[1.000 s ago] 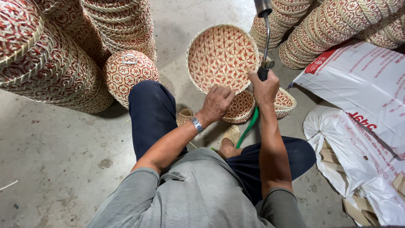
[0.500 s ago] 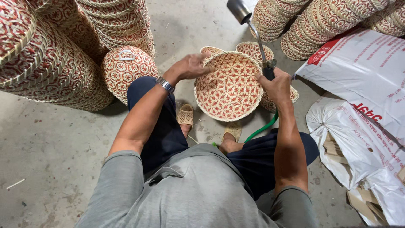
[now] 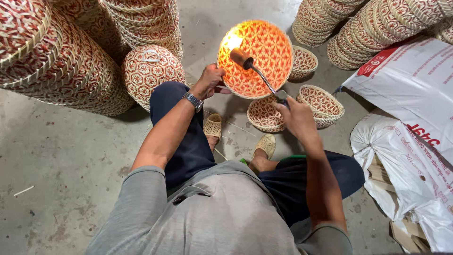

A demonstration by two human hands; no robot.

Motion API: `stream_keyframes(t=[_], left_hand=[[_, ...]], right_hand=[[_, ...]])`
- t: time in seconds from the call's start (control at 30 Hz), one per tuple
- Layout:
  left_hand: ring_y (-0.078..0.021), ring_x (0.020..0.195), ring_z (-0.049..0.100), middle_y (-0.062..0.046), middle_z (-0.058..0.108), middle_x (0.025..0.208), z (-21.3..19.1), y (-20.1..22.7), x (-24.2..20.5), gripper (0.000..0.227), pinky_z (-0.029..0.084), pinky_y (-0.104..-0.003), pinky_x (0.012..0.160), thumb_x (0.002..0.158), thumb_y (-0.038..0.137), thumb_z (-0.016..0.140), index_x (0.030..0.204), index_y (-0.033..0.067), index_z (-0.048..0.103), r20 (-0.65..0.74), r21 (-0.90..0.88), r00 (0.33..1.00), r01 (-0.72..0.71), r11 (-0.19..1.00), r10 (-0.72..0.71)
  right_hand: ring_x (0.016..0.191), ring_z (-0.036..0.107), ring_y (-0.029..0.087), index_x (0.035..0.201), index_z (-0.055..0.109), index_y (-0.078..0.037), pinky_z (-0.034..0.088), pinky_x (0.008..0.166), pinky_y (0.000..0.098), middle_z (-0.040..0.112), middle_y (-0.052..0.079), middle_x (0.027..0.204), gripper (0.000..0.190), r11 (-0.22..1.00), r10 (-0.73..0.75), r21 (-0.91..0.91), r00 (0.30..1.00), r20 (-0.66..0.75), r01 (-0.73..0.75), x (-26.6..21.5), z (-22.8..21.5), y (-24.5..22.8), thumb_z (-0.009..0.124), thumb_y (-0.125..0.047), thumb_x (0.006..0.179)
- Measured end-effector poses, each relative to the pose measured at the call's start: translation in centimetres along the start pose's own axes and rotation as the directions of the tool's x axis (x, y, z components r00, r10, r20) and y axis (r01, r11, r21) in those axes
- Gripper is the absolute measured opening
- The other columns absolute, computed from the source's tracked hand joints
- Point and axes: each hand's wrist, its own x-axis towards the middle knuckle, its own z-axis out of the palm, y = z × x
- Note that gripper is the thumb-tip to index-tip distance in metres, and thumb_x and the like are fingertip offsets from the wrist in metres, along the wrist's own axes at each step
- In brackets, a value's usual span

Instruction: The person sits on the floor and uses a handheld blowtorch to apply heat to the surface of woven baskets. They rotate each basket to treat different areas, then place it aside and pick up another basket to repeat the process.

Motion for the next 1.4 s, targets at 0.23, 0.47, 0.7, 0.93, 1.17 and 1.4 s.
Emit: stream_keyframes(t=[0.23,0.47,0.7,0.93,1.17,1.4], left_hand=[[-0.0258,0.080,0.075,-0.014,0.071,0.106,-0.3,-1.0,0.6,0.043,0.067,-0.046,0.066,0.091,0.016,0.055,0.132,0.0064,0.052,-0.099,-0.074,0.995,-0.042,0.996,0.034],[-0.0212,0.092,0.072,-0.010,0.068,0.114,-0.9,-2.7,2.1,0.046,0.068,-0.042,0.067,0.091,0.016,0.056,0.135,0.0041,0.048,-0.218,-0.108,0.959,-0.210,0.972,0.182],[-0.0203,0.101,0.070,-0.012,0.055,0.130,-0.3,-3.2,2.3,0.054,0.069,-0.038,0.066,0.091,0.010,0.058,0.142,0.0037,0.043,-0.282,-0.080,0.907,-0.348,0.934,0.313],[-0.0212,0.099,0.071,-0.011,0.056,0.132,0.0,-3.0,2.0,0.054,0.068,-0.036,0.064,0.092,0.010,0.058,0.144,0.0044,0.041,-0.315,-0.080,0.883,-0.390,0.917,0.348],[-0.0200,0.095,0.071,-0.011,0.052,0.132,-0.8,-3.5,2.6,0.061,0.066,-0.034,0.067,0.091,0.007,0.056,0.146,0.0051,0.032,-0.401,-0.072,0.799,-0.515,0.854,0.448],[-0.0191,0.100,0.065,-0.015,0.057,0.135,-1.8,-5.0,4.4,0.063,0.062,-0.032,0.075,0.094,0.003,0.058,0.152,0.0037,0.031,-0.473,0.093,0.637,-0.650,0.754,0.608]], right_hand=[[0.057,0.064,0.037,0.097,0.067,0.002,0.049,0.053,0.0449,0.063,0.020,0.068,0.037,0.989,-0.008,0.144,1.000,-0.022,0.011,1.2,1.6,-1.1,0.065,-0.034,0.104],[0.053,0.063,0.033,0.095,0.067,0.002,0.050,0.052,0.0461,0.062,0.018,0.060,0.038,0.999,0.040,0.021,0.999,0.004,-0.040,1.5,2.0,-0.3,0.067,-0.035,0.101],[0.049,0.062,0.027,0.092,0.064,0.003,0.049,0.048,0.0433,0.063,0.014,0.059,0.041,0.984,0.176,0.033,0.984,0.032,-0.177,2.8,2.5,-1.2,0.065,-0.036,0.104],[0.047,0.060,0.024,0.095,0.063,0.002,0.049,0.043,0.0410,0.062,0.012,0.058,0.038,0.985,0.169,-0.041,0.984,0.059,-0.166,3.8,3.3,-1.1,0.062,-0.034,0.107],[0.051,0.061,0.028,0.093,0.067,0.003,0.050,0.051,0.0448,0.061,0.016,0.057,0.040,0.997,0.059,-0.054,0.998,0.011,-0.059,1.9,0.7,-2.7,0.070,-0.036,0.101],[0.051,0.061,0.028,0.094,0.067,0.003,0.049,0.051,0.0435,0.062,0.017,0.059,0.033,0.987,0.053,-0.152,0.999,0.001,-0.052,0.5,-0.1,-2.6,0.066,-0.029,0.103]])
